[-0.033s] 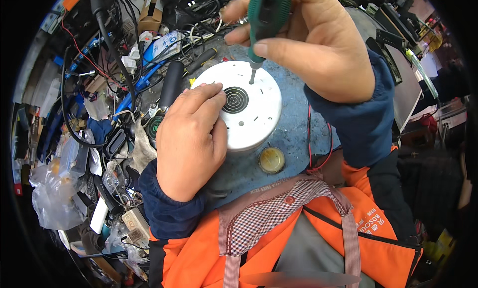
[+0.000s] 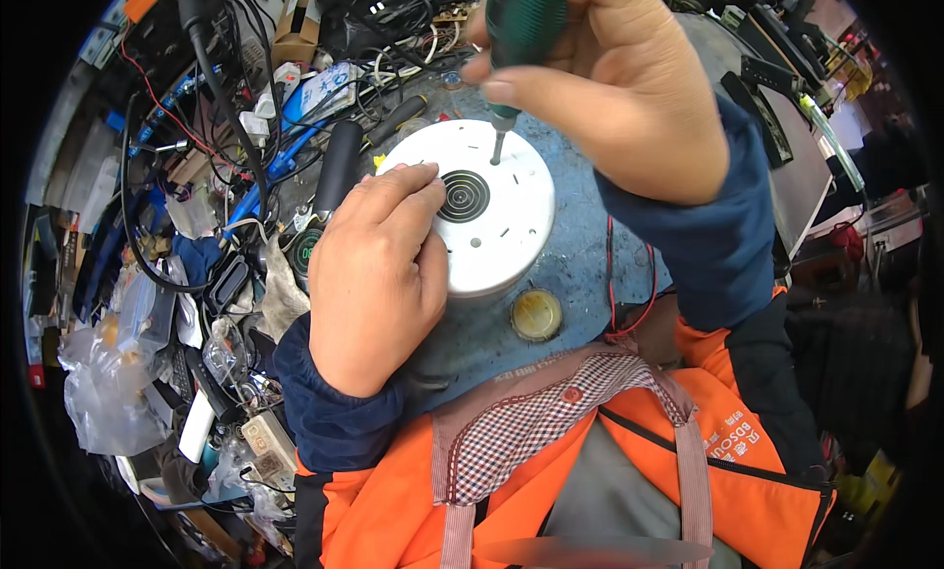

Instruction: The person repairs a white circular electronic device by soldering internal wires, adjusting connections, and reassembling the casing. They use a soldering iron, pliers, and a screwdriver to secure components and fasten the cover.

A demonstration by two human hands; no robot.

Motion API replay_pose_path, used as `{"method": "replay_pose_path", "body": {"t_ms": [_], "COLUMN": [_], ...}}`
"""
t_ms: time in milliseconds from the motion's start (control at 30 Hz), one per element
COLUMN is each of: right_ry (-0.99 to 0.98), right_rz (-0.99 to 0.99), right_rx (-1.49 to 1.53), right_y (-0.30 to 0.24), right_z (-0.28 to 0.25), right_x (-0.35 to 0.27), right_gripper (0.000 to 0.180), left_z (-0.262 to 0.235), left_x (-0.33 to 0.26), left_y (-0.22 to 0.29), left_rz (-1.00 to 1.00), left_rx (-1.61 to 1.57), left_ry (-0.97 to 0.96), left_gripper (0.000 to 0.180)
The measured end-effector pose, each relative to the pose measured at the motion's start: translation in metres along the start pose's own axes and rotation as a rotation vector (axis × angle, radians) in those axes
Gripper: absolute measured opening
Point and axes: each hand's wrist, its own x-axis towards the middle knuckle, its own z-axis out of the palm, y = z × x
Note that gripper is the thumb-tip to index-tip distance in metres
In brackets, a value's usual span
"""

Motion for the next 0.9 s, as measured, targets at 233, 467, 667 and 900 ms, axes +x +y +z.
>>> {"method": "replay_pose_path", "body": {"t_ms": [233, 467, 667, 900], "right_ry": [-0.068, 0.075, 0.12, -0.014], "right_rz": [0.041, -0.152, -0.017, 0.059], "right_rx": [0.29, -0.262, -0.409, -0.067], "right_y": [-0.01, 0.0, -0.012, -0.013], "right_z": [0.006, 0.009, 0.013, 0.006], "right_x": [-0.001, -0.001, -0.005, -0.003], "right_gripper": [0.078, 0.066, 0.06, 0.065], "left_z": [-0.001, 0.002, 0.0, 0.001], "left_x": [-0.005, -0.002, -0.003, -0.003], "left_y": [0.001, 0.0, 0.002, 0.001], "left_rz": [-0.029, 0.002, -0.016, -0.034], "left_rx": [-0.012, -0.037, -0.037, -0.03], "left_ry": [-0.003, 0.004, -0.015, -0.042], "left_gripper": [0.033, 0.031, 0.035, 0.034]}}
